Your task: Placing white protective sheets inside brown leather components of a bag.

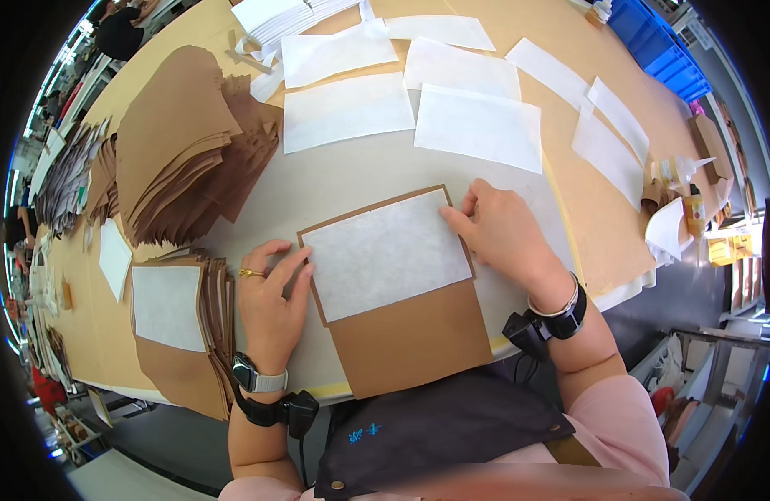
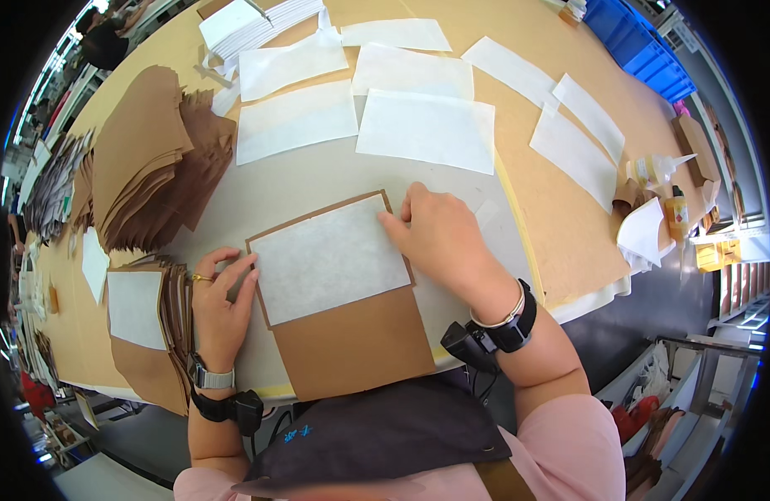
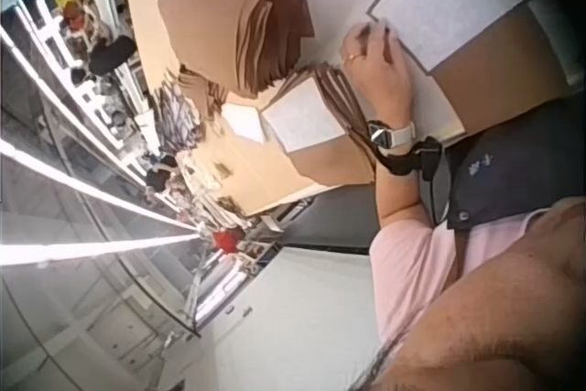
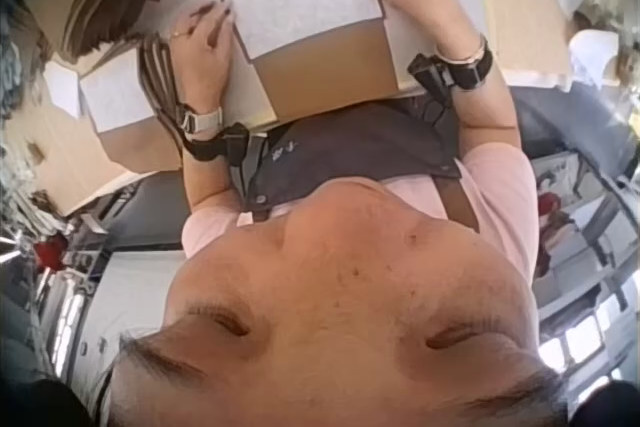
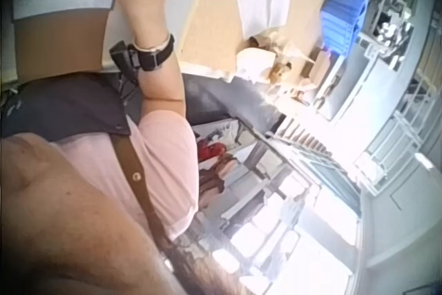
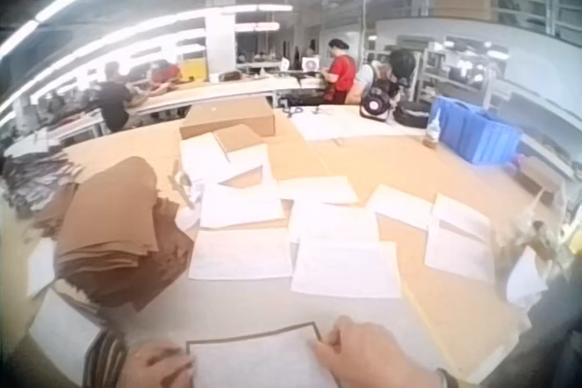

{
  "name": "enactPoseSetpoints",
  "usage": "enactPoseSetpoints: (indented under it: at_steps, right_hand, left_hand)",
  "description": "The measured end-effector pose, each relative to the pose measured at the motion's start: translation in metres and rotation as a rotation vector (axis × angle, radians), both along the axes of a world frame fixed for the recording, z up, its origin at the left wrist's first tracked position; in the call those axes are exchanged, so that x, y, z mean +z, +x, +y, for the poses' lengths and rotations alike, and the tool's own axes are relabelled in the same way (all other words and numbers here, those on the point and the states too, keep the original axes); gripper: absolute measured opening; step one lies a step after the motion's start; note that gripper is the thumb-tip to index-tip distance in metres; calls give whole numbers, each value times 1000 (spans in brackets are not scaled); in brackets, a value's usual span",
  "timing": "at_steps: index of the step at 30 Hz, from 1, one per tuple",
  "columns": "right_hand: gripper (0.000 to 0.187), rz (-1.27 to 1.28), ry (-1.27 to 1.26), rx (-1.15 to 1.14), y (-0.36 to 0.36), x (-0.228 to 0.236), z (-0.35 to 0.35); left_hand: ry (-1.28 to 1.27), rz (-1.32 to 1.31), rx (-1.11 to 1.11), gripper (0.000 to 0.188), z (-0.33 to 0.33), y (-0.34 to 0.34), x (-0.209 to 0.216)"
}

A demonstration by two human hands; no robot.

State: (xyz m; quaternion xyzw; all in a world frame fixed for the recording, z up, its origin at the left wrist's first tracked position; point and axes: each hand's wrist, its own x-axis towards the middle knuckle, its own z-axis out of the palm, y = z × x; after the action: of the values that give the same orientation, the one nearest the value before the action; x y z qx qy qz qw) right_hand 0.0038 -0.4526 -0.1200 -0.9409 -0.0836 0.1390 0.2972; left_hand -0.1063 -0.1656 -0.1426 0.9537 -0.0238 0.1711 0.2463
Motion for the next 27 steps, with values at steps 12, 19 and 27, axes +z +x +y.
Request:
enactPoseSetpoints:
  at_steps: [12,19,27]
  right_hand:
    - [19,-107,230,25,13,-4,-12]
    - [34,-820,335,-290,43,-4,-42]
    - [39,-525,277,258,8,-16,-3]
  left_hand:
    - [-26,69,-4,23,0,-1,2]
    - [-15,66,-11,23,-2,0,4]
    - [-16,-16,-11,20,4,-1,-5]
